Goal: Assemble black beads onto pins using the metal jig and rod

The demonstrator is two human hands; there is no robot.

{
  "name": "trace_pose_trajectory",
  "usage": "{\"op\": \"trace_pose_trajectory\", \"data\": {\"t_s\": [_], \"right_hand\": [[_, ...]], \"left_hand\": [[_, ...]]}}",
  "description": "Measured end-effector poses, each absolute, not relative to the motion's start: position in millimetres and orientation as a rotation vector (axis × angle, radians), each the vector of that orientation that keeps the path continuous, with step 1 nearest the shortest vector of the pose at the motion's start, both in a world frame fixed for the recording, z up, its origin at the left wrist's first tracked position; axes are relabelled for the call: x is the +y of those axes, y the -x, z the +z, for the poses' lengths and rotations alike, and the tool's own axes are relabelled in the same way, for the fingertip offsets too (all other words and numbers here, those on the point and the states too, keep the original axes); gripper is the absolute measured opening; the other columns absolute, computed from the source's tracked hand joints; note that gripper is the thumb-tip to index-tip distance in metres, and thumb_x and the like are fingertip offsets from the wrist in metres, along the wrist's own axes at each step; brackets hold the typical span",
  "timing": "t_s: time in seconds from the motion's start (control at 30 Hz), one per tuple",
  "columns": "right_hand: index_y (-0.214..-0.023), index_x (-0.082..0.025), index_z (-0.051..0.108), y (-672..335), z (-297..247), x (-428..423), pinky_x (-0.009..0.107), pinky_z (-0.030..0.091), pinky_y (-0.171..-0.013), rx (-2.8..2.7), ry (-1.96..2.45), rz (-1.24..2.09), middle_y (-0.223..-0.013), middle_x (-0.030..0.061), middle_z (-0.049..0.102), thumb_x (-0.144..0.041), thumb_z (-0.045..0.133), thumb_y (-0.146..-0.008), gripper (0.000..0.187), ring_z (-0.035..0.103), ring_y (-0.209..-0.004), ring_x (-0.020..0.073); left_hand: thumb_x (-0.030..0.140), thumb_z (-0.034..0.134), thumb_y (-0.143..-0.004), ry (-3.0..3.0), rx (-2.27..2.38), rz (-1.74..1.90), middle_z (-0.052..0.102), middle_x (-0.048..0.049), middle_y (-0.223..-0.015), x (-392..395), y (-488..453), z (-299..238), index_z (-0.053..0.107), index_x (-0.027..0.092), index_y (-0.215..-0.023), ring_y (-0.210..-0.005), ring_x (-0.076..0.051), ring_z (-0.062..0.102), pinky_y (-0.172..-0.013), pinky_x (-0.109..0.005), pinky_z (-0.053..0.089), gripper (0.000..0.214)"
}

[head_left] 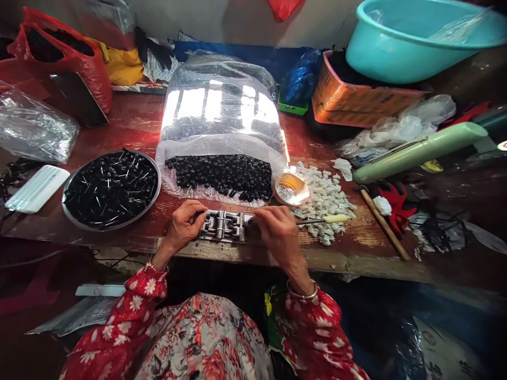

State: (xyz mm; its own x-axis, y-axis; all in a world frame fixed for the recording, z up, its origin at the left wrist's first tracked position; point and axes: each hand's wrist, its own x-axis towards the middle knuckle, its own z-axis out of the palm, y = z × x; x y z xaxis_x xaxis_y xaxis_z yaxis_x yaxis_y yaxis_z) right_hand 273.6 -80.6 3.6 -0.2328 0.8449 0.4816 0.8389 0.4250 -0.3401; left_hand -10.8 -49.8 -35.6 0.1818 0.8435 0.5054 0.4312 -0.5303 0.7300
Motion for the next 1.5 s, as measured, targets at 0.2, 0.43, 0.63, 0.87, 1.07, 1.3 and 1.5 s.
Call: {"op": "trace_pose_trajectory", "data": {"t_s": [0.2,0.43,0.63,0.87,1.07,1.3,1.5], "right_hand": [[-0.115,-0.018,0.074,-359.5,-13.3,-93.9,0.046,0.04,-0.099,-2.008,1.89,-0.441,-0.118,0.0147,0.072,-0.041,0.054,-0.106,0.032,0.054,-0.112,0.0325],[-0.115,-0.02,0.076,-394.7,-16.9,-115.2,0.051,0.035,-0.106,-2.096,1.981,-0.606,-0.119,0.0147,0.071,-0.045,0.052,-0.107,0.036,0.052,-0.12,0.034],[-0.099,-0.023,0.079,-399.3,-3.1,-157.5,0.038,0.04,-0.078,-2.281,1.99,-0.23,-0.09,0.0103,0.072,-0.047,0.05,-0.107,0.039,0.055,-0.09,0.0285],[-0.075,-0.023,0.06,-367.4,3.4,-212.8,0.029,0.037,-0.058,-2.021,1.889,1.158,-0.062,-0.0007,0.055,-0.06,0.038,-0.107,0.053,0.048,-0.057,0.0159],[-0.079,-0.023,0.052,-352.0,4.5,-212.4,0.026,0.028,-0.05,-1.606,1.774,1.705,-0.06,-0.0059,0.039,-0.076,0.042,-0.1,0.058,0.033,-0.054,0.0122],[-0.086,-0.022,0.05,-330.8,3.5,-225.8,0.025,0.026,-0.051,-1.289,1.61,1.934,-0.069,-0.0063,0.035,-0.071,0.047,-0.102,0.051,0.028,-0.059,0.0106],[-0.086,-0.023,0.047,-322.6,2.7,-231.7,0.025,0.023,-0.05,-1.272,1.672,1.89,-0.068,-0.0076,0.031,-0.07,0.044,-0.104,0.049,0.024,-0.058,0.0108]], "left_hand": [[0.027,0.069,-0.097,-2.201,1.242,1.345,0.068,-0.0089,-0.115,-57.7,12.2,-24.0,0.074,0.021,-0.109,-0.106,-0.022,0.068,-0.092,-0.037,0.058,0.014],[0.03,0.068,-0.098,-2.464,1.215,1.121,0.069,-0.0094,-0.118,-62.1,-1.0,-14.8,0.075,0.023,-0.113,-0.107,-0.025,0.062,-0.092,-0.042,0.052,0.018],[0.044,0.069,-0.098,-2.475,1.355,1.023,0.07,-0.0099,-0.13,-63.2,15.6,-22.8,0.071,0.024,-0.123,-0.119,-0.03,0.059,-0.101,-0.047,0.045,0.032],[0.063,0.057,-0.101,-2.632,1.343,0.86,0.064,-0.015,-0.145,-65.6,29.7,-34.4,0.06,0.023,-0.143,-0.131,-0.035,0.055,-0.114,-0.054,0.034,0.059],[0.065,0.045,-0.104,-2.701,1.342,0.741,0.059,-0.0191,-0.152,-65.2,24.3,-40.6,0.056,0.021,-0.147,-0.132,-0.035,0.054,-0.115,-0.057,0.03,0.063],[0.071,0.04,-0.103,-2.704,1.344,0.743,0.055,-0.0212,-0.156,-64.6,19.6,-45.8,0.057,0.019,-0.145,-0.135,-0.036,0.055,-0.117,-0.056,0.03,0.068],[0.07,0.038,-0.104,-2.755,1.321,0.773,0.056,-0.0221,-0.155,-62.8,18.9,-47.3,0.055,0.018,-0.145,-0.134,-0.036,0.056,-0.116,-0.056,0.031,0.069]]}}
